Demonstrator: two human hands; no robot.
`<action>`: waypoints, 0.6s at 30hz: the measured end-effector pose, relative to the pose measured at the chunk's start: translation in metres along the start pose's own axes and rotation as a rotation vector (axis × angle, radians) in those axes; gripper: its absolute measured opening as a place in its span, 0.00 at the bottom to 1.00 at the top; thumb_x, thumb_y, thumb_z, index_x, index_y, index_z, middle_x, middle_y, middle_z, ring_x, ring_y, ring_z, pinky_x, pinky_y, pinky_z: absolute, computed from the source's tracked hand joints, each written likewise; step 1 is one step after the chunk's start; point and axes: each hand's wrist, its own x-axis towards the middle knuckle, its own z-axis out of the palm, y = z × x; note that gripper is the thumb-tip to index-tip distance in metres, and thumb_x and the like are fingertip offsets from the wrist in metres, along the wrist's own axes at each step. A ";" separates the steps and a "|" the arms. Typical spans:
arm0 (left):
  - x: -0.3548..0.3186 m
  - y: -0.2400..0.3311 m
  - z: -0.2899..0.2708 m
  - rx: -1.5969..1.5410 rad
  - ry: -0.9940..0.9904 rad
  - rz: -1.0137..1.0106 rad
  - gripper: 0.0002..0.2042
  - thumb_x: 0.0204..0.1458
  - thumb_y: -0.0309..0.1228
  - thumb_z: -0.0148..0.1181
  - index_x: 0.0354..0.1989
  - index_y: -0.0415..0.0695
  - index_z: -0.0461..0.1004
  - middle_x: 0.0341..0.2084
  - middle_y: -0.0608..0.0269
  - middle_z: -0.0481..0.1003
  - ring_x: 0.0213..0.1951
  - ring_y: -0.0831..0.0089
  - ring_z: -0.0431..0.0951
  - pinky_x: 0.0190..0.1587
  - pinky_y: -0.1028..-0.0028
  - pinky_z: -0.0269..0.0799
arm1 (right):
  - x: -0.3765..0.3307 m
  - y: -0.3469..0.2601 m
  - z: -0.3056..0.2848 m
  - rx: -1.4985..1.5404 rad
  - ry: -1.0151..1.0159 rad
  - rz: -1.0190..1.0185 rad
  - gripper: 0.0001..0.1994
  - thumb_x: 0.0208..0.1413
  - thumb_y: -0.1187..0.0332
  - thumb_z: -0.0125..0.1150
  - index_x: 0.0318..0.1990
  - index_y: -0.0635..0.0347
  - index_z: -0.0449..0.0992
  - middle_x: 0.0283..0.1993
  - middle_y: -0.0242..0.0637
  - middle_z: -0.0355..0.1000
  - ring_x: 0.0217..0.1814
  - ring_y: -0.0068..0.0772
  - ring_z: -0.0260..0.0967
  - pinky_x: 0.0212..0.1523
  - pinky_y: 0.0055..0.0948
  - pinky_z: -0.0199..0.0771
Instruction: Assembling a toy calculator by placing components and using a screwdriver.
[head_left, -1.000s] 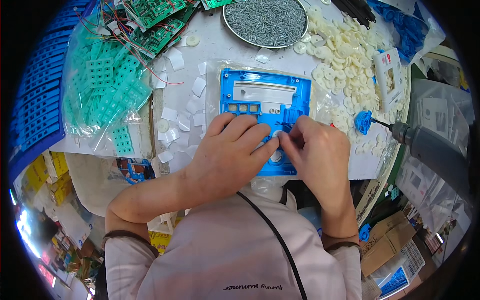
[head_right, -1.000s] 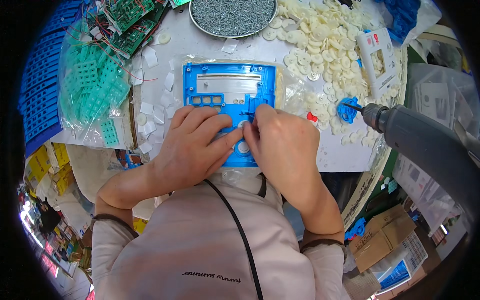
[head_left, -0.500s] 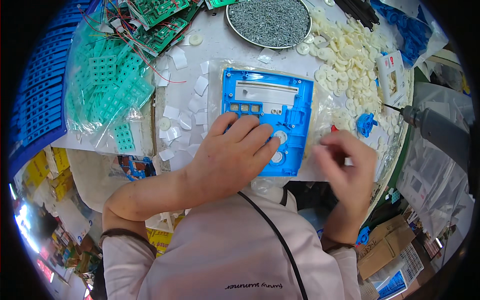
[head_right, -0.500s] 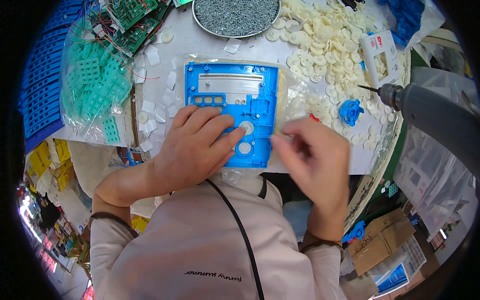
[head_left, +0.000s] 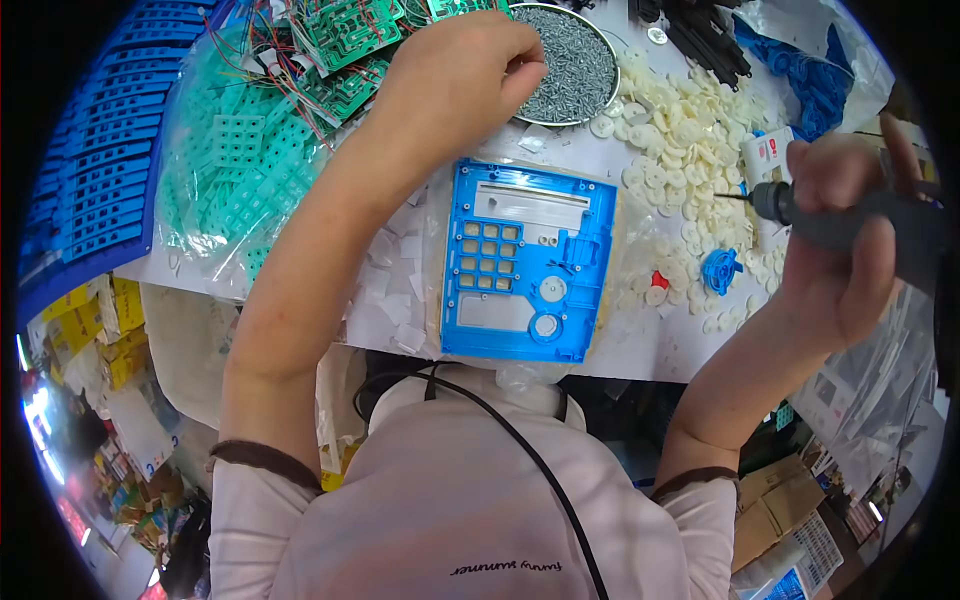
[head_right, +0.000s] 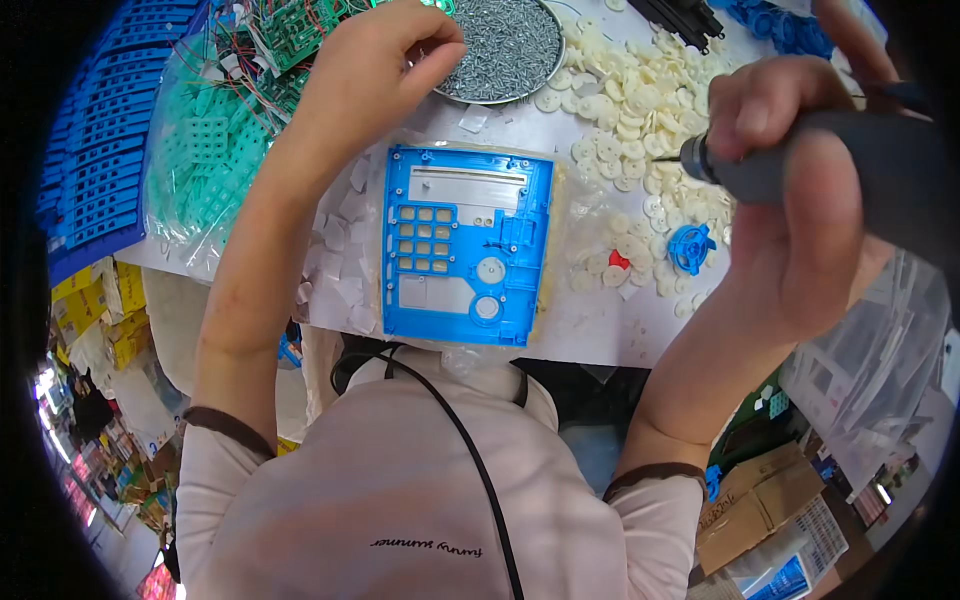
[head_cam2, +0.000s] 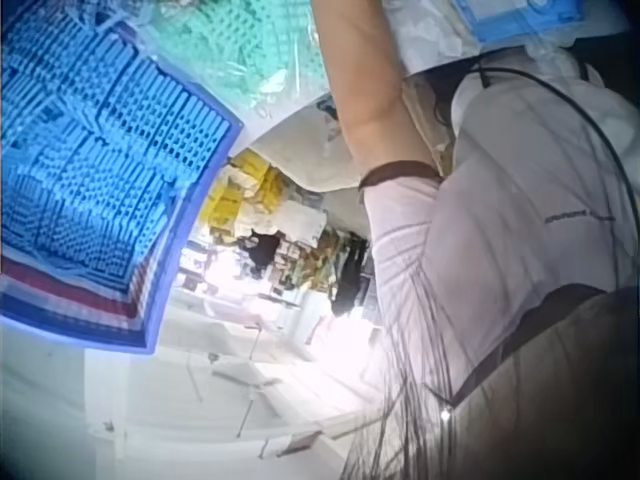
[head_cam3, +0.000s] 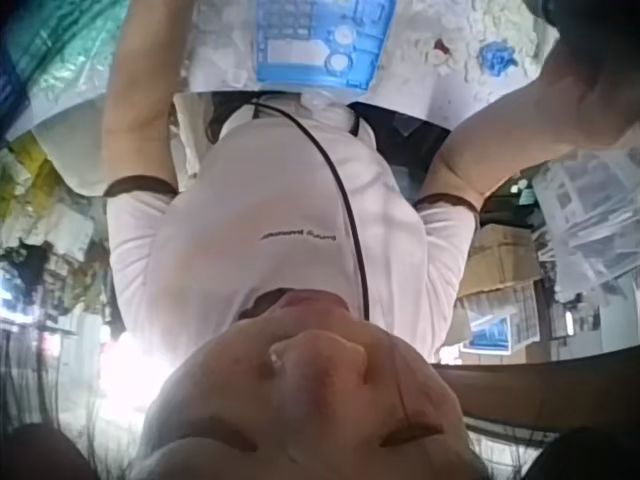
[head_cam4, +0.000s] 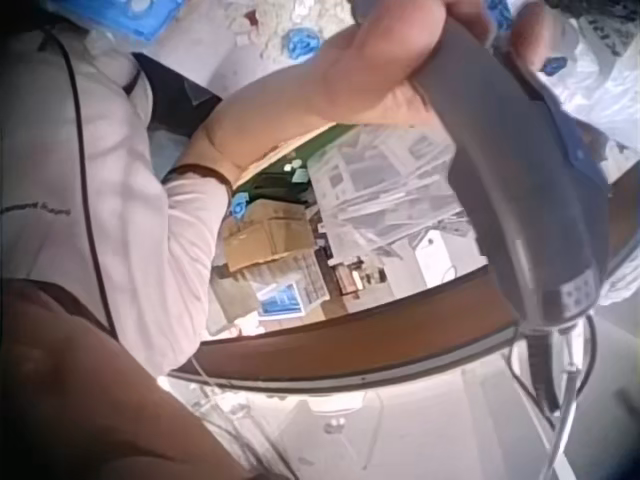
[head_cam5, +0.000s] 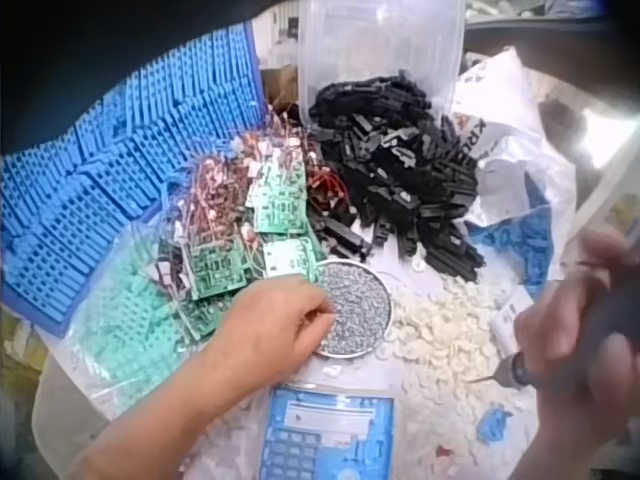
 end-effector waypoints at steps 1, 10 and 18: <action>-0.003 0.001 -0.001 -0.042 -0.014 -0.001 0.06 0.54 0.31 0.64 0.35 0.42 0.81 0.30 0.57 0.79 0.35 0.57 0.80 0.39 0.62 0.74 | -0.004 0.001 0.007 0.019 0.019 0.012 0.29 0.63 0.59 0.58 0.68 0.64 0.64 0.41 0.37 0.67 0.42 0.33 0.61 0.57 0.46 0.60; -0.090 0.053 -0.026 -0.212 -0.262 0.164 0.10 0.49 0.29 0.69 0.40 0.44 0.80 0.38 0.62 0.78 0.39 0.62 0.78 0.45 0.60 0.72 | -0.042 0.004 0.078 0.203 0.121 0.074 0.26 0.63 0.61 0.64 0.66 0.49 0.64 0.34 0.29 0.67 0.32 0.28 0.63 0.38 0.35 0.64; -0.142 0.081 -0.029 -0.074 -0.436 0.277 0.22 0.46 0.44 0.71 0.51 0.50 0.80 0.56 0.71 0.73 0.56 0.67 0.70 0.64 0.50 0.57 | -0.071 0.009 0.122 0.432 0.041 0.094 0.22 0.57 0.69 0.71 0.56 0.55 0.66 0.26 0.32 0.69 0.26 0.29 0.67 0.32 0.35 0.69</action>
